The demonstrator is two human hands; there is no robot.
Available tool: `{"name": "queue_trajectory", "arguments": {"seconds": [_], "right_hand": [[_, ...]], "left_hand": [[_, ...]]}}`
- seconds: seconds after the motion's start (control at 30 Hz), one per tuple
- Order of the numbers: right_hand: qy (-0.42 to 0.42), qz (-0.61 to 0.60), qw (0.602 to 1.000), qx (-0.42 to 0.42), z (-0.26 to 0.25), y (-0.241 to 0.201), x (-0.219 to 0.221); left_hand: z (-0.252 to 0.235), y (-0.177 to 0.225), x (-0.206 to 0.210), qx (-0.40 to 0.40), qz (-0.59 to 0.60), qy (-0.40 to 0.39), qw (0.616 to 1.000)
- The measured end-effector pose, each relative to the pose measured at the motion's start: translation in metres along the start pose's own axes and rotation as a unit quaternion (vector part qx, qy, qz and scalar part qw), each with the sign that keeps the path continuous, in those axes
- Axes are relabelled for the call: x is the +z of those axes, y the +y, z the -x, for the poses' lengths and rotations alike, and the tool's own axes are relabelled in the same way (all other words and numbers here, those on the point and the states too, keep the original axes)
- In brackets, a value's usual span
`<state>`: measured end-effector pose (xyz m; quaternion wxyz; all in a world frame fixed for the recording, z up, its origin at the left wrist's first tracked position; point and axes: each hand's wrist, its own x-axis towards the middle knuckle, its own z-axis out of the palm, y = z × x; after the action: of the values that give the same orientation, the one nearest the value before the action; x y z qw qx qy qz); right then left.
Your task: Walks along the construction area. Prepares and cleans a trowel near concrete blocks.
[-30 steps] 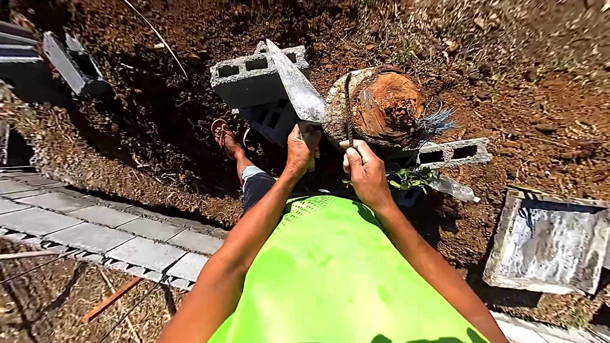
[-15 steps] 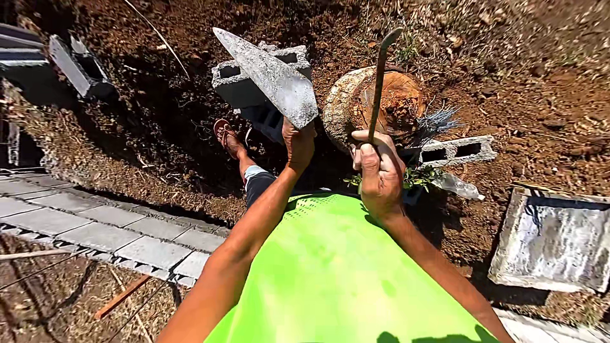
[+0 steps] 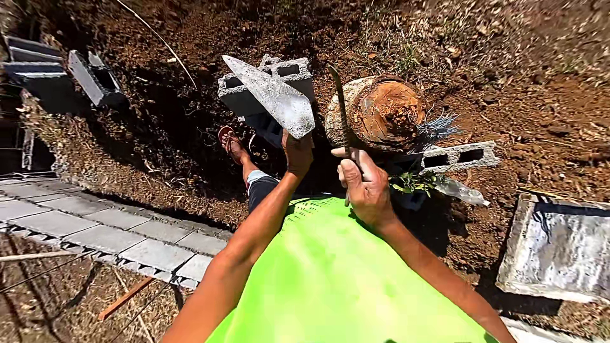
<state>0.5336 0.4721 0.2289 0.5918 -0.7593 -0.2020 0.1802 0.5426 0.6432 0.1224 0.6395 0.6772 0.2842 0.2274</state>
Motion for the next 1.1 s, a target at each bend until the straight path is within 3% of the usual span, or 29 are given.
{"name": "queue_trajectory", "arguments": {"seconds": [0.07, 0.17, 0.3, 0.33, 0.4, 0.47, 0.6, 0.7, 0.73, 0.83, 0.87, 0.93, 1.0, 1.1], "right_hand": [[-0.008, 0.003, 1.0, -0.012, 0.005, 0.011, 0.008], [-0.063, 0.024, 0.994, 0.083, 0.002, 0.012, 0.008], [0.01, -0.008, 0.997, -0.082, 0.014, -0.004, 0.003], [-0.007, 0.015, 0.997, -0.072, 0.012, 0.007, 0.007], [-0.091, 0.058, 0.992, 0.062, 0.008, 0.025, 0.01], [-0.1, 0.071, 0.986, 0.114, 0.012, 0.019, 0.003], [0.035, 0.044, 0.998, -0.033, 0.025, -0.033, -0.02], [0.054, 0.048, 0.989, -0.133, 0.025, -0.012, -0.009], [0.023, 0.061, 0.992, -0.105, 0.027, 0.006, -0.002], [-0.053, 0.073, 0.99, 0.104, 0.024, 0.026, 0.005], [-0.031, 0.075, 0.992, 0.094, 0.022, 0.015, 0.001], [0.018, 0.063, 0.998, -0.018, 0.025, -0.002, -0.006], [0.014, 0.039, 0.997, -0.065, 0.026, 0.011, 0.0], [-0.068, 0.09, 0.987, 0.111, 0.016, 0.035, 0.003]], "left_hand": [[0.012, -0.017, -0.007, 0.022, 0.031, 0.002, 0.999], [0.009, -0.013, -0.006, 0.017, 0.031, -0.005, 0.999], [0.021, -0.02, -0.016, 0.017, 0.036, 0.002, 0.999], [0.016, -0.021, -0.015, 0.022, 0.04, 0.002, 0.999], [0.009, -0.019, -0.011, 0.035, 0.033, 0.003, 0.999], [0.011, -0.017, -0.014, 0.041, 0.02, 0.007, 0.999], [0.014, -0.022, -0.022, 0.02, 0.018, 0.004, 1.0], [0.007, -0.023, -0.015, 0.023, 0.021, -0.01, 0.999], [0.008, -0.024, -0.013, 0.026, 0.027, -0.015, 0.999], [0.01, -0.021, -0.005, 0.031, 0.038, -0.023, 0.999], [0.008, -0.02, -0.004, 0.033, 0.032, -0.024, 0.999], [0.009, -0.019, -0.005, 0.04, 0.017, -0.021, 0.999], [0.014, -0.014, -0.005, 0.027, 0.002, -0.03, 0.999], [0.009, -0.009, 0.0, -0.005, -0.001, -0.04, 0.999]]}}
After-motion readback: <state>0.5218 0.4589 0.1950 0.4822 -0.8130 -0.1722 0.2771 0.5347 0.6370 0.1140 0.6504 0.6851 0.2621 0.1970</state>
